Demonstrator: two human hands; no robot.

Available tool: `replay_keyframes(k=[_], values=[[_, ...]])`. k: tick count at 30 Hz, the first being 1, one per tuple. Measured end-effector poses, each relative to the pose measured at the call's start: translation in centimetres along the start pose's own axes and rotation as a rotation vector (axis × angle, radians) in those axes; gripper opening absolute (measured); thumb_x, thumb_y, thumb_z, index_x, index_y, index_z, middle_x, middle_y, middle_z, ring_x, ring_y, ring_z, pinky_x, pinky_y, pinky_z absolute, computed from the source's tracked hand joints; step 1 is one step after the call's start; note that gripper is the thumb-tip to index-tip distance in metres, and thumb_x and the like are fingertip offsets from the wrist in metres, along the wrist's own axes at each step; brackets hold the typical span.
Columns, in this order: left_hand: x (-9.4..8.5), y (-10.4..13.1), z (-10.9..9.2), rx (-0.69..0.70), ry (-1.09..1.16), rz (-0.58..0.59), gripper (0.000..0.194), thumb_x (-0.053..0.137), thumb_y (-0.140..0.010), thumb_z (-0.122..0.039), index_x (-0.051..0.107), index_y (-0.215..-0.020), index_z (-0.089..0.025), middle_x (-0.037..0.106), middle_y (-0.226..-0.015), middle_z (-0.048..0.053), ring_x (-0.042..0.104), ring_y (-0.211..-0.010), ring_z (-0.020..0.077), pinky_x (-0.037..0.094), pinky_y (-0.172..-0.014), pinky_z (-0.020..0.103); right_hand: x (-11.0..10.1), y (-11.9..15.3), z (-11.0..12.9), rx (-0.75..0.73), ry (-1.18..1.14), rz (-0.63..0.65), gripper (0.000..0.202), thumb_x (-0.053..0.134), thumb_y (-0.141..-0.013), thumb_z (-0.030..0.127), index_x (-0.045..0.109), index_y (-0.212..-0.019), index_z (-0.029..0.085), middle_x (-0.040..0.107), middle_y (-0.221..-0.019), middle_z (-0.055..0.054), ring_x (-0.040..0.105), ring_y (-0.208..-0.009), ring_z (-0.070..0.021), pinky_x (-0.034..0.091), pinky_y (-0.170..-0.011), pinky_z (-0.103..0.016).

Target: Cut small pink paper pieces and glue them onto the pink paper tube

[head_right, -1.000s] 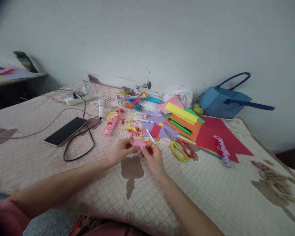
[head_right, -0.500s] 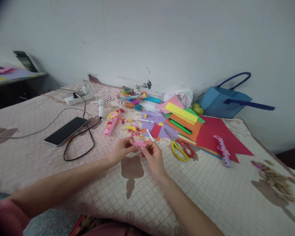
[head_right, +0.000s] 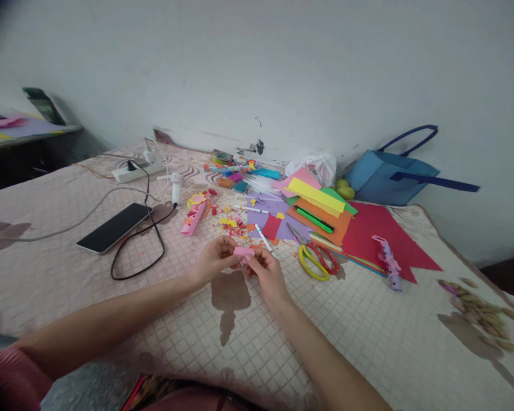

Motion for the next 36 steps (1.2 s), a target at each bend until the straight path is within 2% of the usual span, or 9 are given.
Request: replay_keyframes(k=[4, 10, 17, 23, 36], values=[[0.22, 0.12, -0.12, -0.014, -0.001, 0.024, 0.049, 0.072, -0.064, -0.025, 0.046, -0.104, -0.014, 0.058, -0.064, -0.004, 0.057, -0.055, 0.009, 0.046, -0.056, 0.023, -0.18, 0.09, 0.17, -0.032, 0.042, -0.01, 0.015, 0.064, -0.075, 0.03, 0.058, -0.067, 0.019, 0.052, -0.058, 0.004, 0.043, -0.049, -0.0078, 0.034, -0.047, -0.021], [0.32, 0.0, 0.5, -0.037, 0.038, 0.067, 0.037, 0.073, -0.064, -0.032, 0.053, -0.088, -0.013, 0.062, -0.074, 0.002, 0.06, -0.063, 0.0109, 0.048, -0.061, 0.025, -0.03, 0.06, 0.46, -0.066, 0.083, -0.006, 0.017, 0.065, -0.075, 0.032, 0.058, -0.066, 0.019, 0.052, -0.058, 0.004, 0.043, -0.048, -0.0079, 0.034, -0.046, -0.022], [-0.11, -0.34, 0.8, -0.008, 0.044, 0.043, 0.039, 0.074, -0.063, -0.033, 0.053, -0.088, -0.012, 0.061, -0.074, 0.002, 0.059, -0.061, 0.0104, 0.048, -0.06, 0.025, -0.26, -0.12, 0.11, -0.003, -0.056, -0.024, 0.034, 0.052, -0.082, 0.049, 0.062, -0.072, 0.017, 0.057, -0.061, -0.001, 0.049, -0.051, -0.0111, 0.038, -0.046, -0.024], [0.04, -0.23, 0.64, 0.02, 0.052, 0.067, 0.036, 0.073, -0.066, -0.033, 0.053, -0.088, -0.013, 0.062, -0.077, 0.003, 0.06, -0.066, 0.0111, 0.048, -0.063, 0.025, 0.29, 0.0, 0.46, 0.008, 0.023, 0.059, 0.02, 0.066, -0.074, 0.039, 0.06, -0.074, 0.02, 0.056, -0.062, 0.001, 0.047, -0.052, -0.0101, 0.037, -0.047, -0.022], [0.22, 0.0, 0.01, 0.035, 0.018, 0.065, 0.033, 0.072, -0.067, -0.031, 0.053, -0.088, -0.013, 0.061, -0.073, 0.002, 0.059, -0.063, 0.0109, 0.047, -0.06, 0.024, 0.17, 0.0, 0.27, -0.029, 0.112, 0.066, 0.016, 0.062, -0.077, 0.032, 0.058, -0.068, 0.019, 0.053, -0.058, 0.003, 0.045, -0.049, -0.0092, 0.035, -0.047, -0.022]])
Point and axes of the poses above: each hand's wrist, its own y-axis away from the middle knuckle, its own x-axis out of the palm, z = x × y, the point moved 6 cm from there along -y, towards the middle knuckle
